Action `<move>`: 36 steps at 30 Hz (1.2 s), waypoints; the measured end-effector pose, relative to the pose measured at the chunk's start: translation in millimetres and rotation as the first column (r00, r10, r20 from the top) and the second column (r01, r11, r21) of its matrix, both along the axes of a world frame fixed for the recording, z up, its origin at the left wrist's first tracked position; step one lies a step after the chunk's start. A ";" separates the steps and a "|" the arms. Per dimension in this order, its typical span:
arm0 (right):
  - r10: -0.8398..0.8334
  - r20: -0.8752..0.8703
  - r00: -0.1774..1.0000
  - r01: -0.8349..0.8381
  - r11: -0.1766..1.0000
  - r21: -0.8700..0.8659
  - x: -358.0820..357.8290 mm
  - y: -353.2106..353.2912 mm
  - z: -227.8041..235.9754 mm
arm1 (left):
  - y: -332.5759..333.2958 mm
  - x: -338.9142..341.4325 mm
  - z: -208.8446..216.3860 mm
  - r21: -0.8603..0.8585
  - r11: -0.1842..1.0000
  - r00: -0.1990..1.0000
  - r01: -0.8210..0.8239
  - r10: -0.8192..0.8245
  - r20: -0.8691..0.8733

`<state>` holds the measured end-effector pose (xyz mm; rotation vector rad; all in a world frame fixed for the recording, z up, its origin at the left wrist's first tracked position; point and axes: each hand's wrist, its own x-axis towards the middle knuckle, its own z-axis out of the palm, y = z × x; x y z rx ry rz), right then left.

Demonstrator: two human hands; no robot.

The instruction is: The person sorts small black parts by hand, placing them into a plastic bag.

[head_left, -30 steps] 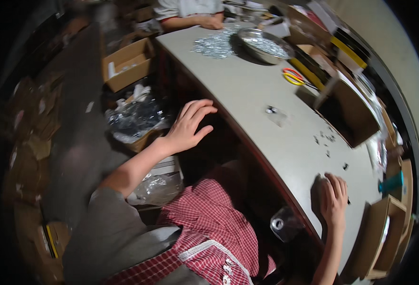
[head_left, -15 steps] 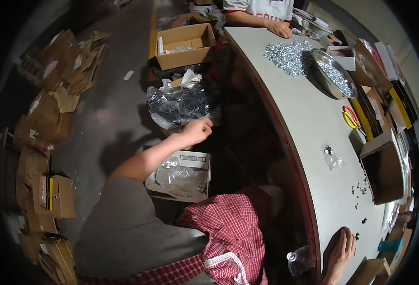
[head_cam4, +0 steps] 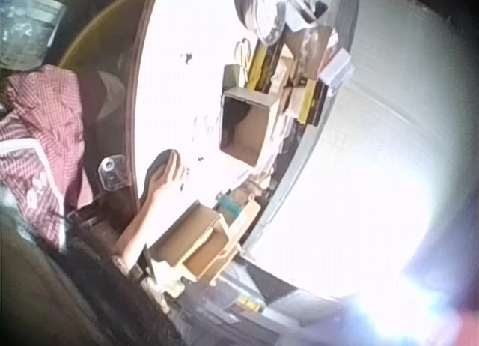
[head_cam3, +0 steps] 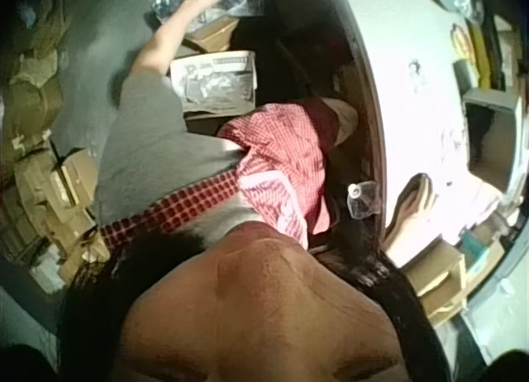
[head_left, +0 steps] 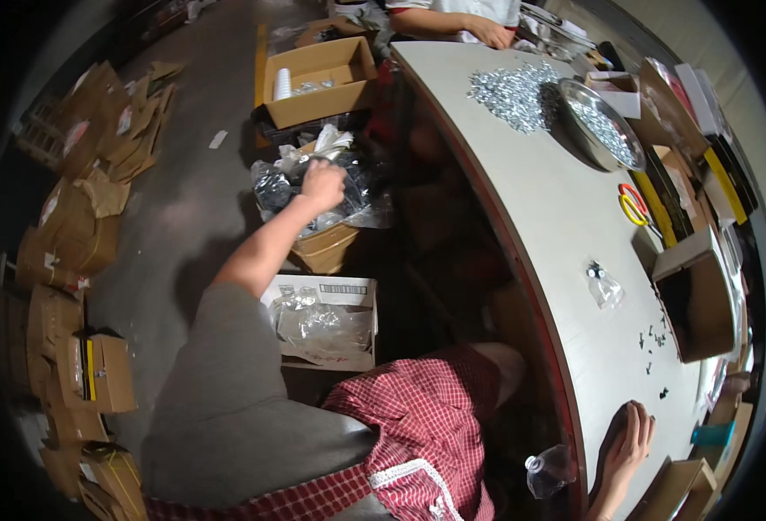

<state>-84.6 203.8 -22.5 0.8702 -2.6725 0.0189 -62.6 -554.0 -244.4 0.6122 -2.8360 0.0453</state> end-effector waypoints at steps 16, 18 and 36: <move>0.102 0.065 0.993 -0.063 0.895 -0.442 14.1 -29.5 11.9 | 133.6 56.8 243.4 0.774 0.057 0.764 0.631 0.125 -0.633; 0.185 0.180 0.966 -0.046 0.809 -0.586 30.2 -55.8 19.8 | 168.7 66.5 272.2 0.759 0.001 0.758 0.651 0.053 -0.650; 0.256 -0.019 0.966 -0.185 0.642 -0.744 141.6 -34.6 137.9 | 424.0 64.8 376.4 0.816 -0.379 0.389 0.437 -0.738 -0.551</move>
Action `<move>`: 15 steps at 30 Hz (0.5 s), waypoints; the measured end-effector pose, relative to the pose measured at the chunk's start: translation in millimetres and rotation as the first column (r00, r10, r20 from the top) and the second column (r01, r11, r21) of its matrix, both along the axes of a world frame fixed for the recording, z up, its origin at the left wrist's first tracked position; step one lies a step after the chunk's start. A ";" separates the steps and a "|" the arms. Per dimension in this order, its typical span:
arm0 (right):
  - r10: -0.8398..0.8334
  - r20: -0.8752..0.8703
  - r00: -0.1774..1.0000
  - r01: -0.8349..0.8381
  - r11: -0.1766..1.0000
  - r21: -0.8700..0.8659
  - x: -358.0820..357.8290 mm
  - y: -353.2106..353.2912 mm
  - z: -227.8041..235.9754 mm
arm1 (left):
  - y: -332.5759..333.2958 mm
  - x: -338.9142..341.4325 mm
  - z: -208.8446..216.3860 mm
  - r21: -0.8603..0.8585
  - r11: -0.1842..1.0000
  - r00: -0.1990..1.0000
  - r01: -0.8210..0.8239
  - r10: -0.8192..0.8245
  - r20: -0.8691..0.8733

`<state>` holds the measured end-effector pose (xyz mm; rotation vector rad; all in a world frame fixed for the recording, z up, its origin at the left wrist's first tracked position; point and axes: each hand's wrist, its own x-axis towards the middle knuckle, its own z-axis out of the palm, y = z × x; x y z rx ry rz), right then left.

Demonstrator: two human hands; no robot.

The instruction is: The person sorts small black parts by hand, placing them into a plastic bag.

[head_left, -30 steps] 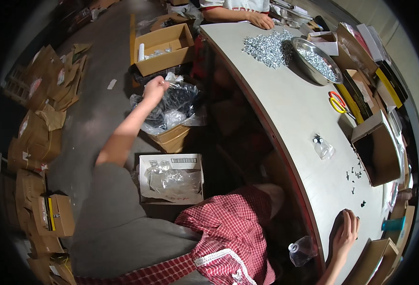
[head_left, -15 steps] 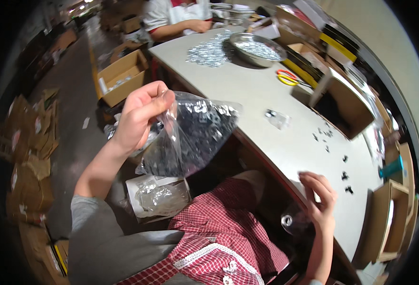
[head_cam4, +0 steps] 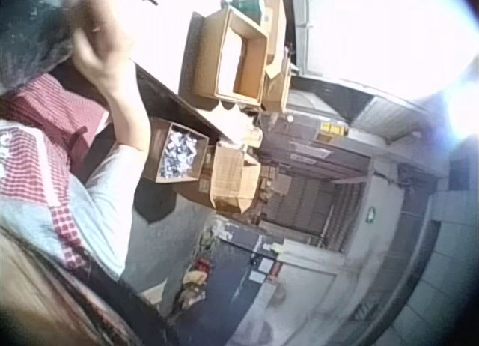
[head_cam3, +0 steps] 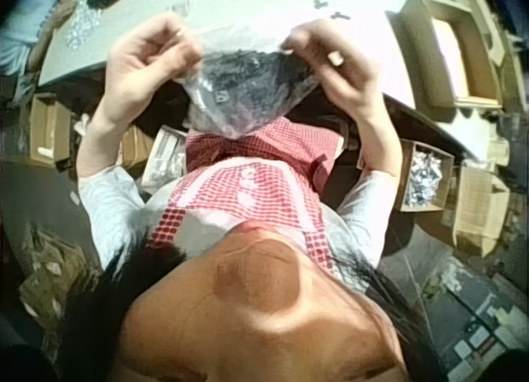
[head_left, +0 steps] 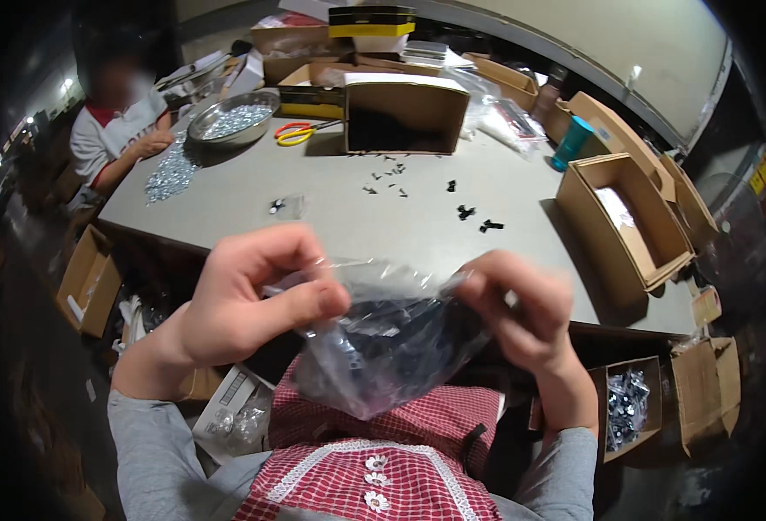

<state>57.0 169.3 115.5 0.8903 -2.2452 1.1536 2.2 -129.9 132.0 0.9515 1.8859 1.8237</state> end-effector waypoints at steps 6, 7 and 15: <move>-0.414 -0.196 0.889 0.412 0.910 -0.050 -67.7 88.7 46.5 | 38.0 -4.1 26.8 0.115 0.984 0.903 0.137 -0.077 -0.424; -0.516 -0.306 0.800 0.532 0.846 -0.035 -82.1 108.8 60.0 | 37.4 0.4 32.9 0.177 0.958 0.835 0.226 -0.097 -0.542; -0.503 -0.621 0.601 0.741 0.643 0.195 -181.8 229.1 43.9 | 58.9 44.1 16.2 0.547 0.778 0.930 0.309 -0.368 -0.001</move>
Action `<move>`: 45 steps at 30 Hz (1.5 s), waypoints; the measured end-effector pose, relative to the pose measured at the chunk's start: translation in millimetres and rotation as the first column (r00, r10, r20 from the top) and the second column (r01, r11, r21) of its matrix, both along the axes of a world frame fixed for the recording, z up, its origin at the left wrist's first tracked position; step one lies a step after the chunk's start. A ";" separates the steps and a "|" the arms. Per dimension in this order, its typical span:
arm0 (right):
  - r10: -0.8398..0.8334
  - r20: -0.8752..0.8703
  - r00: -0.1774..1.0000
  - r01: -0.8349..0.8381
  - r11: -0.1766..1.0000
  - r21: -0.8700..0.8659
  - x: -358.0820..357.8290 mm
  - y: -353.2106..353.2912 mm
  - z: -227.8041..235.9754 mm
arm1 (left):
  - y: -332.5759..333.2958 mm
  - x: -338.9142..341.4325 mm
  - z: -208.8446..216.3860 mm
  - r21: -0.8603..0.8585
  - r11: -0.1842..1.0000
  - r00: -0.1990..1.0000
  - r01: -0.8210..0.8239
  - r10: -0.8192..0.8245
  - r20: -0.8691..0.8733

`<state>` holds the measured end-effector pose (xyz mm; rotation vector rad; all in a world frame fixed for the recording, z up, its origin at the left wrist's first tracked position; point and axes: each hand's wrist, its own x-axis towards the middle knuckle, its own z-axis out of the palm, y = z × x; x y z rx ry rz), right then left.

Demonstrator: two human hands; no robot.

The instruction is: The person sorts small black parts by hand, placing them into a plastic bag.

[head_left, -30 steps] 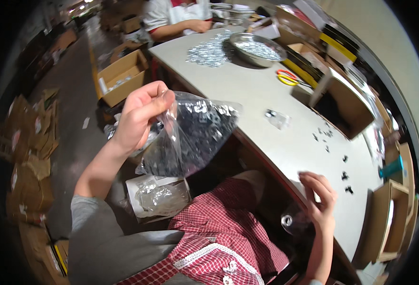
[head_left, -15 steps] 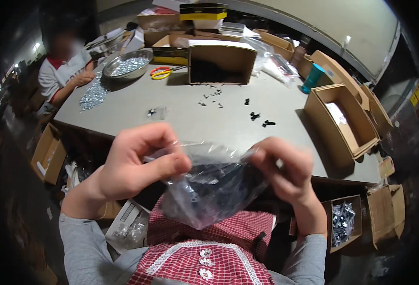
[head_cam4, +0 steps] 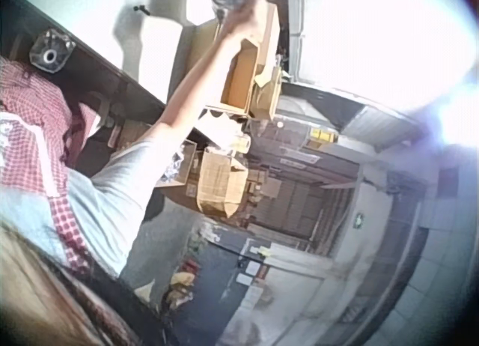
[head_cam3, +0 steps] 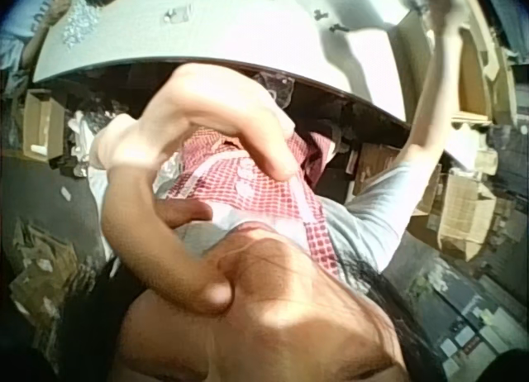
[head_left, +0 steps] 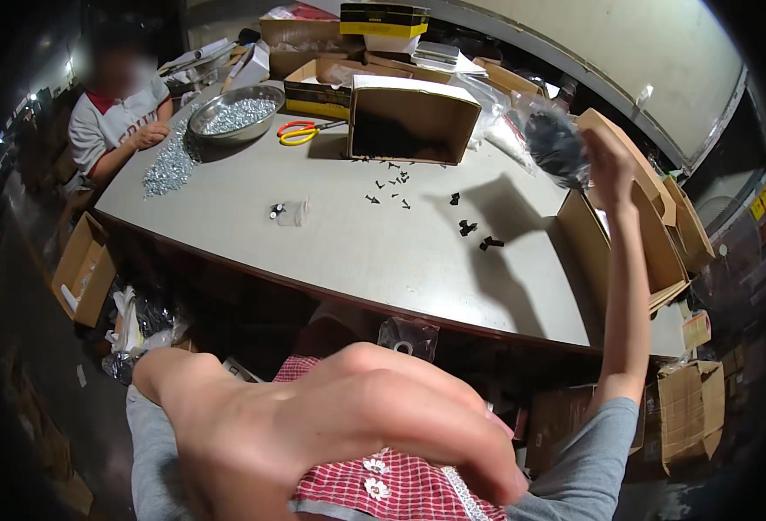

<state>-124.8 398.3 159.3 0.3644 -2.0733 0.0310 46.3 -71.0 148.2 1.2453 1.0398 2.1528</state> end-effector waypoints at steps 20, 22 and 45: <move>-0.275 0.567 0.777 0.473 0.849 -0.236 -7.9 -2.6 -165.4 | -46.8 -423.5 -178.0 -0.228 -0.258 0.181 -0.939 0.195 -0.964; 0.086 0.719 0.689 0.410 0.772 -0.486 -8.3 9.6 -159.5 | -46.4 -447.4 -192.0 -0.187 -0.244 0.158 -0.952 0.137 -0.978; 0.793 0.043 0.608 -0.166 0.180 -0.970 -0.5 -92.2 -135.8 | -26.9 -268.4 -42.0 -0.738 0.428 0.746 -0.521 0.648 -0.151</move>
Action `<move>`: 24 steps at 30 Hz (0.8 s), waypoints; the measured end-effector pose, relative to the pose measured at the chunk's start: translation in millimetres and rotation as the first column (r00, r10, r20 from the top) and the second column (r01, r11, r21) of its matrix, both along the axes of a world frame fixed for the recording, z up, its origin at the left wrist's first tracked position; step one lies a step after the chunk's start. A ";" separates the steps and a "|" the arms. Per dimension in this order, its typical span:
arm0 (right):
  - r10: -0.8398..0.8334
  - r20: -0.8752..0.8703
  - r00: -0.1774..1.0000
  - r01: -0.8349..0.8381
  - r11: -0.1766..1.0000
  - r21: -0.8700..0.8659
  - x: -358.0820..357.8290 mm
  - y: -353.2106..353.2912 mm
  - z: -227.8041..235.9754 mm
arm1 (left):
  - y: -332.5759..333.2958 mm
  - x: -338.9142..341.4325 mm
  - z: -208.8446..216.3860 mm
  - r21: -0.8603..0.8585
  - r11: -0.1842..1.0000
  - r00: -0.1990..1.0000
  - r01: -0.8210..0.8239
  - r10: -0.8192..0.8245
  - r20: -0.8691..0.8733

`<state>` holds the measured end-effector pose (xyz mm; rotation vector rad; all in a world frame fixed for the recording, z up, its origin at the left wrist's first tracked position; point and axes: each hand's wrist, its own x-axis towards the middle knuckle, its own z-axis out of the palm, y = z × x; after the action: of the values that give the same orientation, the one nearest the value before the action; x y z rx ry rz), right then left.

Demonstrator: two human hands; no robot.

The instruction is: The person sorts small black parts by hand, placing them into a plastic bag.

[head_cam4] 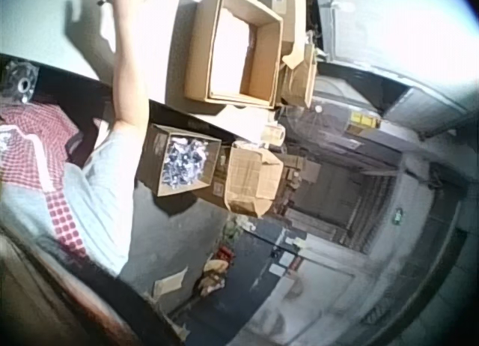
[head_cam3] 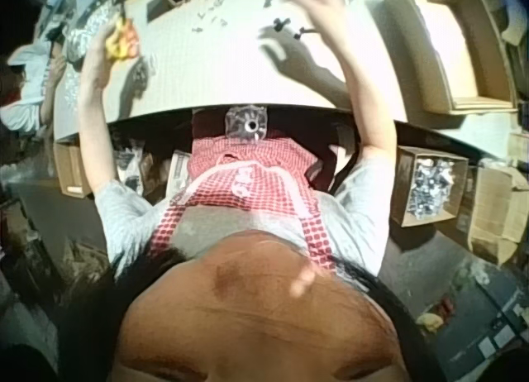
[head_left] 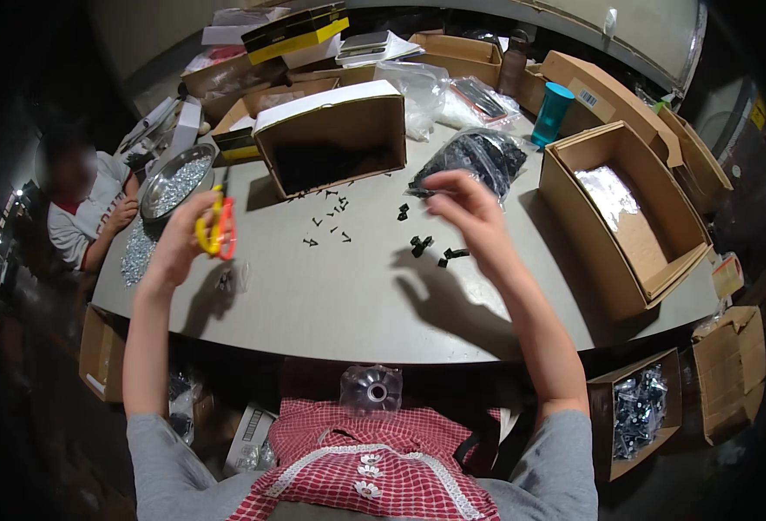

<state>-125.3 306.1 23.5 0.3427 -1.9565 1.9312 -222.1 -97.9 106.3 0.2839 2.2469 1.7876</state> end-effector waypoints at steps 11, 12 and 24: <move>0.142 0.096 0.985 -0.132 0.986 -0.105 -10.9 8.8 -20.2 | 238.3 26.1 -15.4 -0.089 0.885 0.844 0.457 -0.463 -0.270; 0.124 0.107 0.986 -0.113 0.988 -0.103 -13.0 18.5 -10.3 | 247.5 24.2 -16.1 -0.083 0.880 0.836 0.468 -0.471 -0.283; -0.258 0.151 0.954 0.287 0.934 -0.215 7.1 107.6 21.9 | 320.5 -6.5 -80.8 0.150 0.893 0.689 0.425 -0.426 0.586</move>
<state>-118.2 413.7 45.5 -0.1088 -1.7119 2.0049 -228.6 222.6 25.4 0.1755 1.5575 1.3685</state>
